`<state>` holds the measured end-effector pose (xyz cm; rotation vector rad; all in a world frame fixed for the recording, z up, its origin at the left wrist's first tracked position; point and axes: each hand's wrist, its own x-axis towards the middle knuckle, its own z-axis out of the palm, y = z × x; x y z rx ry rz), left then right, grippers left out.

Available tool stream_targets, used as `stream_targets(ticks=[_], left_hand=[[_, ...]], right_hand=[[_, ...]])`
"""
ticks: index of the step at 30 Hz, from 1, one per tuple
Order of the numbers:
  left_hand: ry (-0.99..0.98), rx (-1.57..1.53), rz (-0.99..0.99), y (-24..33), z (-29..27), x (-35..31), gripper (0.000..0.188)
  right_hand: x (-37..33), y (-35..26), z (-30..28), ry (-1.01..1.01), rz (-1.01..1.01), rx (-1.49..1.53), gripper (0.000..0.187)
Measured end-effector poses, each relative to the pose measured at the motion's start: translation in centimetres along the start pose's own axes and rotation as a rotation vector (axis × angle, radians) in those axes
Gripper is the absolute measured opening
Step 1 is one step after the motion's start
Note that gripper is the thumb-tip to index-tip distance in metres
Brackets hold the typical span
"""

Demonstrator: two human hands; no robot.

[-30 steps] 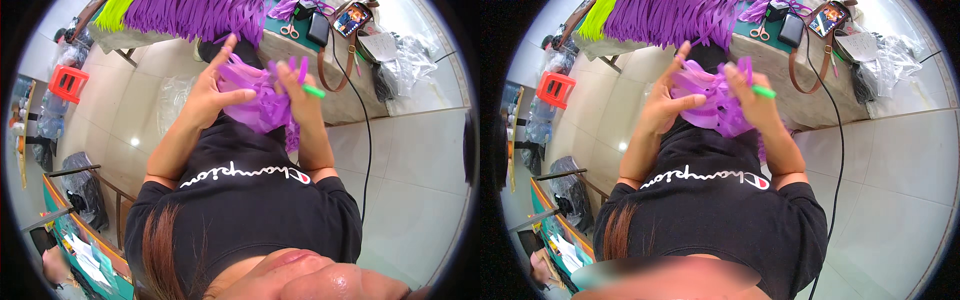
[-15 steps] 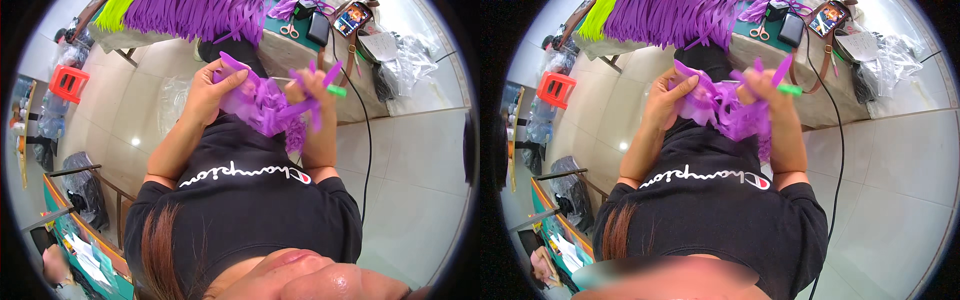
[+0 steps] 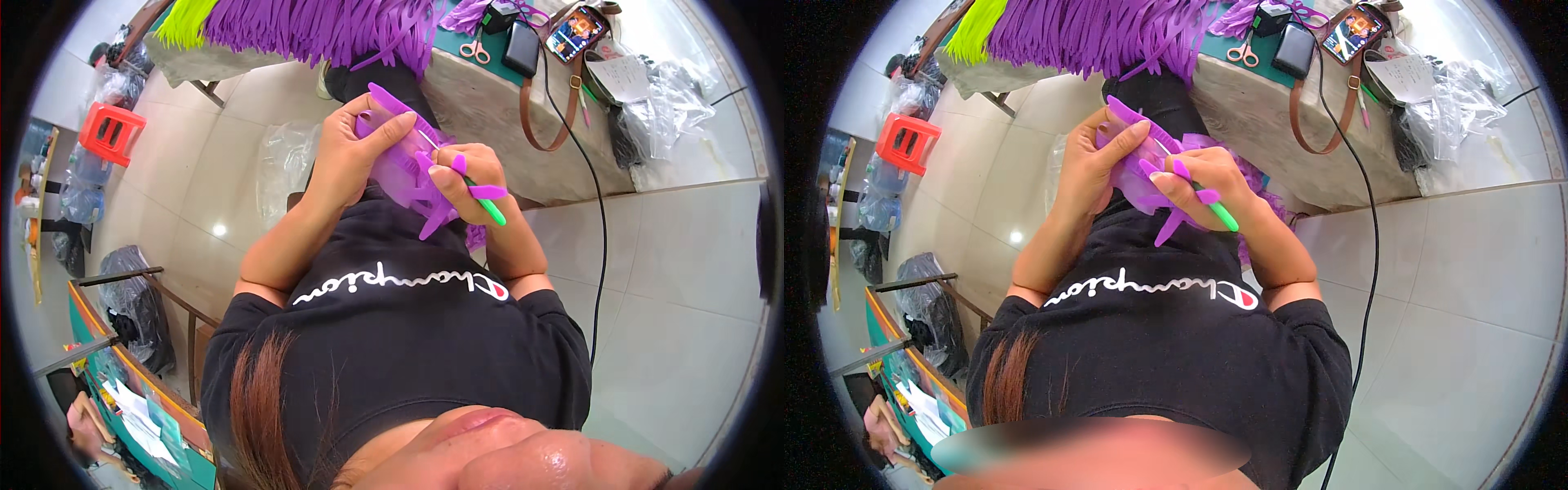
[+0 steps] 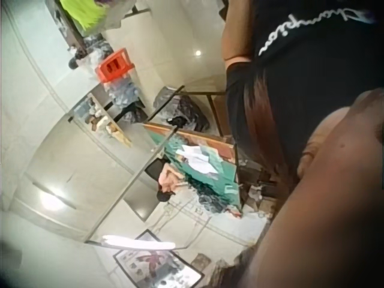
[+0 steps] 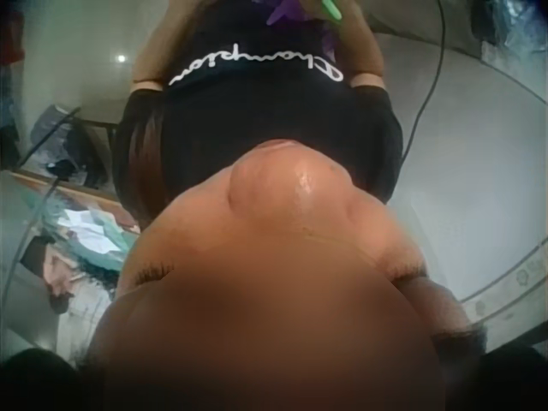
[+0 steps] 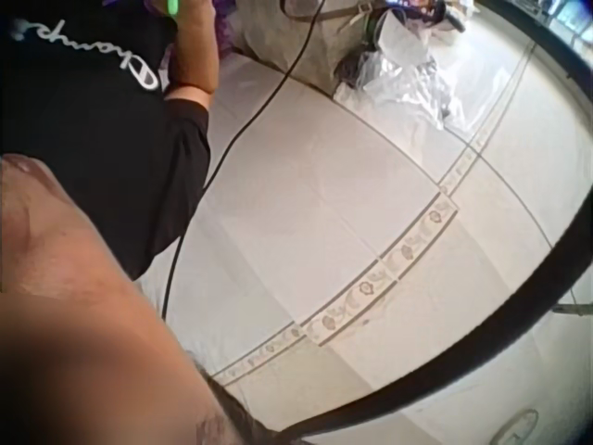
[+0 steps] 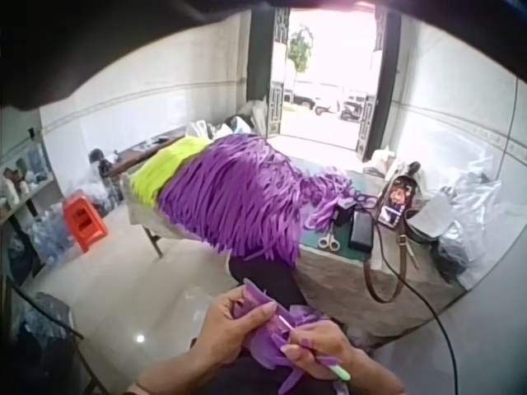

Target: The recorder is using a crochet hook to weave and tie purple fabric strips onto a base to create a decorative item.

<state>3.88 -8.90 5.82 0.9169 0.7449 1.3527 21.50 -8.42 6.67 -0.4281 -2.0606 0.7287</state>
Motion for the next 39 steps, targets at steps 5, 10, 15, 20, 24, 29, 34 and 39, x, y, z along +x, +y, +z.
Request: stream_targets(ticks=[5,10,15,20,24,29,34,39], left_hand=[[0.012,0.352,0.156,0.5,0.0,-0.4,0.007],[-0.041,0.048,-0.009,-0.4,-1.7,0.2,0.009],[-0.143,-0.176,-0.192,0.1,-1.5,0.0,0.018],[-0.082,0.064,-0.099,-0.1,-0.5,-0.3,0.024],[-0.066,0.087,-0.056,-1.1,-0.4,-0.2,0.026],[-0.071,0.013,-0.052,-1.3,-0.2,-0.2,0.025],[-0.067,0.102,0.023,-1.7,-0.2,-0.2,0.025],[-0.044,0.532,0.156,-0.8,-0.3,-0.5,0.028]], right_hand=[[0.1,-1.1,0.3,-0.005,0.410,0.046,0.027],[-1.0,1.1,-3.2,-0.173,0.791,0.463,0.037],[0.0,4.0,-2.6,0.324,0.523,1.421,0.048],[2.7,3.7,2.1,0.808,0.791,0.668,0.039],[3.8,3.5,3.9,0.835,0.741,0.577,0.040],[3.1,3.7,4.7,0.763,0.673,0.550,0.038],[3.1,3.9,5.3,0.848,0.578,0.471,0.040],[2.5,4.5,5.6,0.835,0.605,0.486,0.037]])
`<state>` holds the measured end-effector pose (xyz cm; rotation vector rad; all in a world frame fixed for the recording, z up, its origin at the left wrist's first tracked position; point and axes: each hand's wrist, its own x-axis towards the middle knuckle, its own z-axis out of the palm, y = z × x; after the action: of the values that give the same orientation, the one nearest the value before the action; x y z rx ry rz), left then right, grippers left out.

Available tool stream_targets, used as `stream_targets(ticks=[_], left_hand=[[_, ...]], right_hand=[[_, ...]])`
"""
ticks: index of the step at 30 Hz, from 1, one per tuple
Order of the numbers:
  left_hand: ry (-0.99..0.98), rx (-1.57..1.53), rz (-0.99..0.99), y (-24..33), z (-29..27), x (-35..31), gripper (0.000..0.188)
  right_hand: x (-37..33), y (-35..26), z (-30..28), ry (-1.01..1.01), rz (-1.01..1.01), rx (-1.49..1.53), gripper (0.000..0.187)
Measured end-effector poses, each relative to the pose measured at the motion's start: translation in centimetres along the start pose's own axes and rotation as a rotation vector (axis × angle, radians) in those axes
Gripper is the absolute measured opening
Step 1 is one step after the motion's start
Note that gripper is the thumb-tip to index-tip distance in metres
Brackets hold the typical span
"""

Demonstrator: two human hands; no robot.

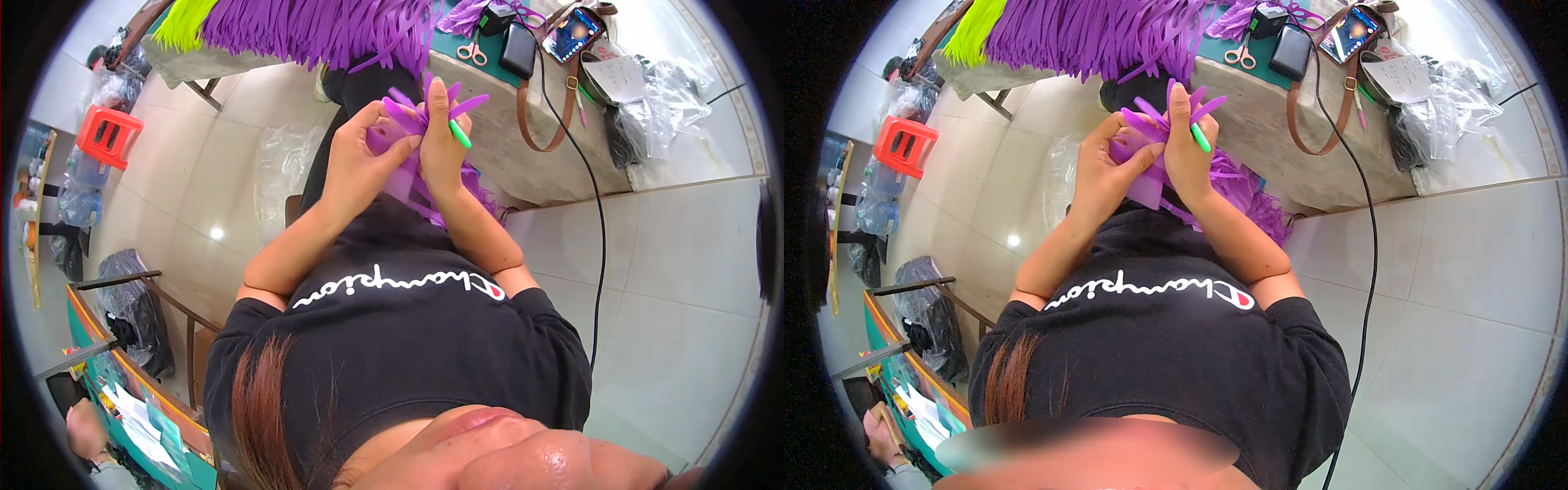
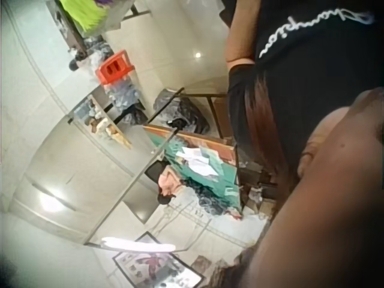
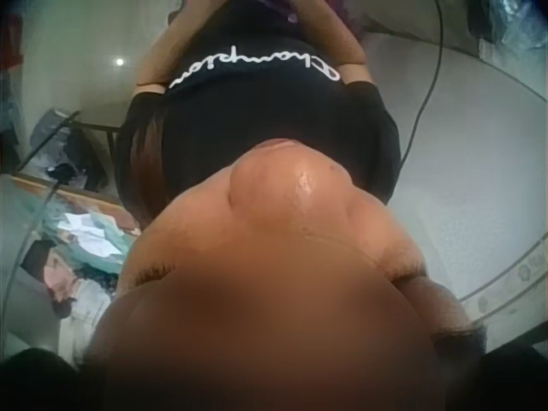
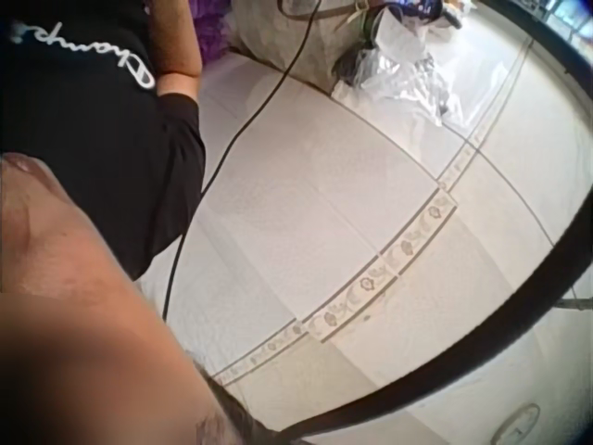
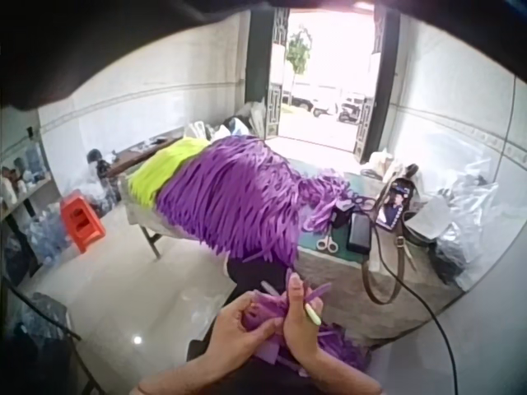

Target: The recorder is using a crochet hook to weave and tie purple fabric strips onto a base to create a decorative item.

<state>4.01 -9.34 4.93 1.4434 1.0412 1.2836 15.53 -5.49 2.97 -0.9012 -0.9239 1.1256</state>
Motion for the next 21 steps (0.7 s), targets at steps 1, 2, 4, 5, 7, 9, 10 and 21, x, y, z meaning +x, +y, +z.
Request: stream_targets(ticks=[1,2,4,5,7,9,10,21], left_hand=[[0.000,0.000,0.000,0.0,-0.4,0.2,0.028],[-0.075,-0.059,-0.053,-0.2,-1.0,0.4,0.030],[-0.147,-0.117,-0.107,-0.1,-1.3,0.5,0.033],[-0.109,0.052,-0.042,0.1,-1.2,0.4,0.037],[-0.065,0.224,0.022,0.0,-1.4,0.4,0.041],[0.131,0.590,0.180,-1.3,-1.7,1.1,0.053],[0.137,0.591,0.179,-1.9,-2.0,1.5,0.053],[0.214,-0.802,-0.264,-10.8,-17.4,5.8,0.047]], right_hand=[[0.2,0.2,0.0,-0.008,0.000,-0.011,0.037],[0.5,0.3,0.0,-0.008,0.000,-0.010,0.037],[0.8,0.5,-0.2,-0.123,-0.030,-0.095,0.043],[1.1,0.8,-0.8,-0.122,-0.056,-0.242,0.045],[0.9,0.0,-1.3,-0.137,-0.013,-0.295,0.041],[0.7,-1.3,-1.8,-0.147,0.010,-0.363,0.036],[0.6,-2.1,-2.1,-0.152,0.010,-0.364,0.036],[2.2,-16.0,-16.7,-0.460,-0.062,0.833,0.034]])
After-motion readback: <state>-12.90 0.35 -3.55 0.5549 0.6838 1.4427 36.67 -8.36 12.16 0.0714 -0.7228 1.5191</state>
